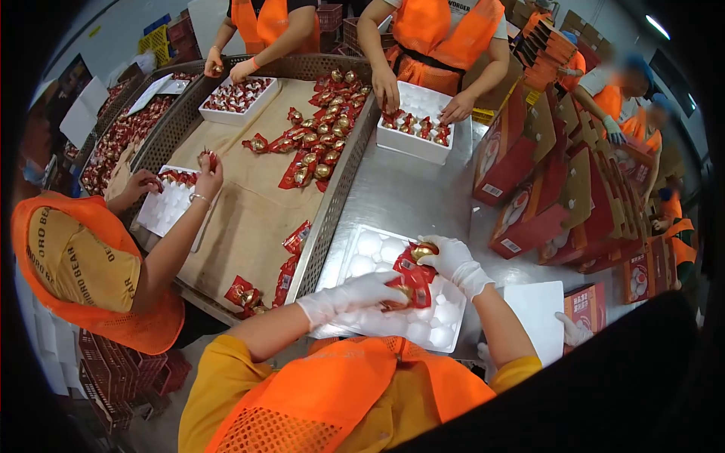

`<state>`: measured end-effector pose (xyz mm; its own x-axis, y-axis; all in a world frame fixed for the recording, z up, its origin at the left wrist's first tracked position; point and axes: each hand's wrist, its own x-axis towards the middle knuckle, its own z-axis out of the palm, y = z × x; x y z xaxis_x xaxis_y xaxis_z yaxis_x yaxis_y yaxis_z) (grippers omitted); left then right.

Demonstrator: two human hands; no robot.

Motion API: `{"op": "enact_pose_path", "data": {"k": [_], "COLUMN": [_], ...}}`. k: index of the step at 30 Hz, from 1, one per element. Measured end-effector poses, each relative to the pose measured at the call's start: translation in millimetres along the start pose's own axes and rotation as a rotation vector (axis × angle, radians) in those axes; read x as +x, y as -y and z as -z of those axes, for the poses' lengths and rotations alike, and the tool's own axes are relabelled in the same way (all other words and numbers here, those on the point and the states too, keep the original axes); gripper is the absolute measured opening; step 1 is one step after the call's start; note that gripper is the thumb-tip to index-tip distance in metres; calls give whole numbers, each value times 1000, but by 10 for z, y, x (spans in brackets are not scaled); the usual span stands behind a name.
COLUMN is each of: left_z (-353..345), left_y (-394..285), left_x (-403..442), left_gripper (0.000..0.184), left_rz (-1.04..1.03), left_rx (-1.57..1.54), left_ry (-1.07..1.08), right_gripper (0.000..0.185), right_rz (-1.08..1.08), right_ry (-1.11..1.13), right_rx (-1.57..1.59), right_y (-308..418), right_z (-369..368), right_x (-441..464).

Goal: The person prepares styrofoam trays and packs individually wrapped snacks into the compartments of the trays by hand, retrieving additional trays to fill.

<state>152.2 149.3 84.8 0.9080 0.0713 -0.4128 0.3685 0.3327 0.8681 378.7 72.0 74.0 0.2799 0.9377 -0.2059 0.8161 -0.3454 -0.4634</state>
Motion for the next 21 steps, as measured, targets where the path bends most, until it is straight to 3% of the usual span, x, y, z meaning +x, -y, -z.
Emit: {"op": "enact_pose_path", "data": {"k": [2, 4, 6, 10, 11, 12, 15, 17, 18, 20, 21], "left_z": [184, 410, 596, 744, 754, 757, 683, 677, 678, 672, 659], "left_y": [-323, -202, -122, -42, -40, -39, -64, -55, -46, -64, -70], "left_x": [-206, -175, -75, 33, 40, 39, 20, 48, 66, 120, 139], "left_gripper": [43, 42, 37, 39, 41, 41, 45, 47, 47, 46, 46], "left_rz": [120, -43, 1, -57, -62, -65, -124, -206, -198, -182, -190], "left_rx": [-58, -232, -434, -693, -762, -761, -726, -519, -511, -310, -304], "left_ry": [-165, -302, -412, -238, -195, -193, -160, -183, -177, -247, -239], "right_gripper": [50, 41, 37, 28, 23, 17, 14, 14, 15, 22, 28], "right_rz": [17, 51, 38, -101, -35, 34, 56, 43, 33, -9, 78], "right_ry": [11, 33, -24, 18, -90, -199, -122, -79, -36, -16, -32], "right_rx": [-36, -110, -209, -399, -202, -7, -70, -177, -291, -234, -91], "right_y": [111, 273, 259, 366, 321, 279, 133, 286, 342, 254, 150], "right_z": [8, -35, -306, -419, -351, -301, -402, -418, -404, -359, -294], "right_x": [-33, -88, 48, 130, 46, 5, 24, 97, 124, 89, 39]}}
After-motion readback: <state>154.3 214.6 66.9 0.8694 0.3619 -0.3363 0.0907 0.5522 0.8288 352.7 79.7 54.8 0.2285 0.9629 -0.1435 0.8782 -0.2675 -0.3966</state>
